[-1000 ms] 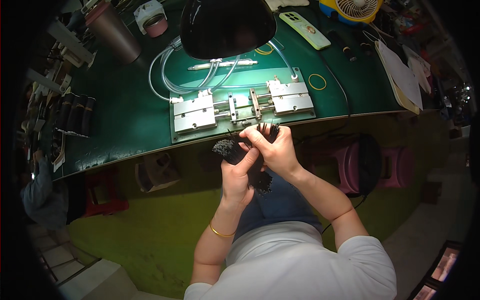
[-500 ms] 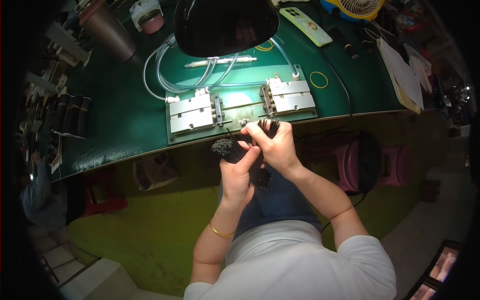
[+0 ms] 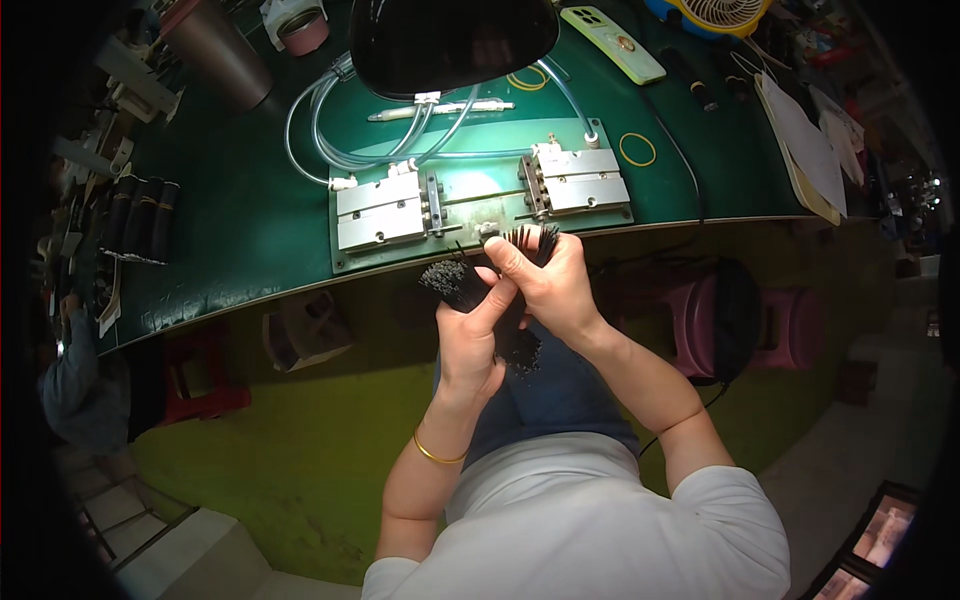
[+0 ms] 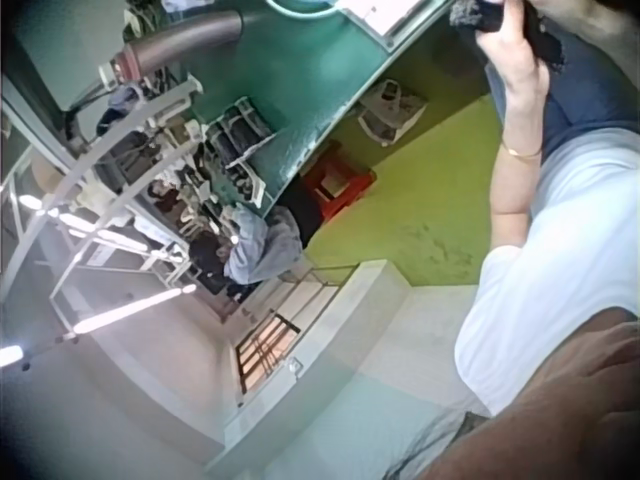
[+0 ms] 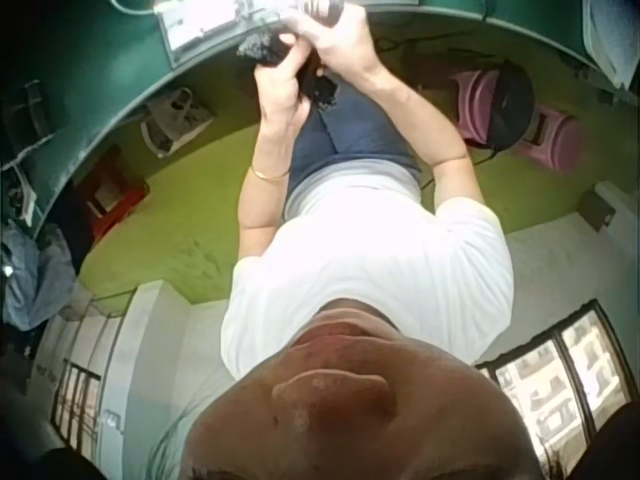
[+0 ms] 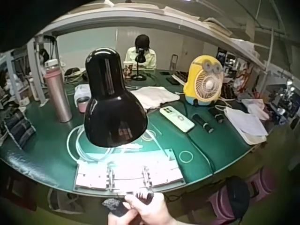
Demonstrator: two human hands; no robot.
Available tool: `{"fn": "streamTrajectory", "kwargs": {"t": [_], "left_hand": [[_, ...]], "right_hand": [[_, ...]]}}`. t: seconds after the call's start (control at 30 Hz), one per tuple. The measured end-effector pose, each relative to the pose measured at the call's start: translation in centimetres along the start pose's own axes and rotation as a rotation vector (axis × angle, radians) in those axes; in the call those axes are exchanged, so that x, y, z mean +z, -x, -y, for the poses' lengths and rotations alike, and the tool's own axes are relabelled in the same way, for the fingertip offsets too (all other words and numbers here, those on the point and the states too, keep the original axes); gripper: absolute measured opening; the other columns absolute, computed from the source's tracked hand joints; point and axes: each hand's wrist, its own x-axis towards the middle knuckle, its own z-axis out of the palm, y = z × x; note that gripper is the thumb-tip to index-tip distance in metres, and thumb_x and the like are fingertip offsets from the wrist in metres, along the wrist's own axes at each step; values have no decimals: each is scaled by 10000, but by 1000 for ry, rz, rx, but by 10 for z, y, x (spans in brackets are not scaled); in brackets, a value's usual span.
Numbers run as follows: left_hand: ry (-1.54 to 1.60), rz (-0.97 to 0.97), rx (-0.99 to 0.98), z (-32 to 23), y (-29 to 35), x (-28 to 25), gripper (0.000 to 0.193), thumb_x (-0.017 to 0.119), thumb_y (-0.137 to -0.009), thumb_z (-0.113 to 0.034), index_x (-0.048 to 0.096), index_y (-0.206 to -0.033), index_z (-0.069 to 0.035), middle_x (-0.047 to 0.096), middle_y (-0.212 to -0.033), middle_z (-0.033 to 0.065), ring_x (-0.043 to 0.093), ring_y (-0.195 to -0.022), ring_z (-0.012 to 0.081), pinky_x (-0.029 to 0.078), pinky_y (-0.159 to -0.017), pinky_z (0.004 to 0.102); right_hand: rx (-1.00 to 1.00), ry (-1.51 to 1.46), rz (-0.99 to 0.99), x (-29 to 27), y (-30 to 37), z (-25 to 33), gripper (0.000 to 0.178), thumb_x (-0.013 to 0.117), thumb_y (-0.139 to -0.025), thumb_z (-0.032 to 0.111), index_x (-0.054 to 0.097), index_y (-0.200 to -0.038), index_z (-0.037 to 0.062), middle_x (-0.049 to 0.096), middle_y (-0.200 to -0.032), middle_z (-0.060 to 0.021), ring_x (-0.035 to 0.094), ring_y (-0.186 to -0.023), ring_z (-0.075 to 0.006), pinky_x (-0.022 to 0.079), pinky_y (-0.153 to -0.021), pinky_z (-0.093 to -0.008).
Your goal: Assembling or inspecting small black electronic components at a factory workbench.
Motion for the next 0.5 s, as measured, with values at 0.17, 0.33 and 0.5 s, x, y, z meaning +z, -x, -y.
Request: {"fn": "streamTrajectory", "kwargs": {"t": [0.17, 0.33, 0.5], "left_hand": [[-20, 9, 31, 3, 2, -4, 61, 587, -795, -52, 532, -785, -26, 545, -715, 37, 511, -576, 118, 432, -507, 231], [-62, -24, 67, 6, 0, -3, 64, 588, -792, -41, 531, -765, -26, 546, -712, 38, 509, -572, 114, 432, -498, 234], [-44, -12, 60, 6, -1, -5, 68, 588, -789, -32, 531, -754, -24, 549, -717, 40, 506, -567, 112, 432, -498, 235]], "right_hand": [[-18, 53, -14, 3, 1, 3, 193, 566, -817, 149, 612, -754, -28, 568, -571, -37, 596, -565, -91, 402, -370, -186], [-23, 50, -86, 4, -1, -3, 203, 556, -819, 148, 617, -763, -37, 554, -555, -29, 592, -556, -90, 411, -378, -187], [-16, 60, -73, 3, -2, -1, 200, 552, -818, 139, 618, -750, -37, 539, -534, -22, 590, -551, -89, 423, -390, -185]]}}
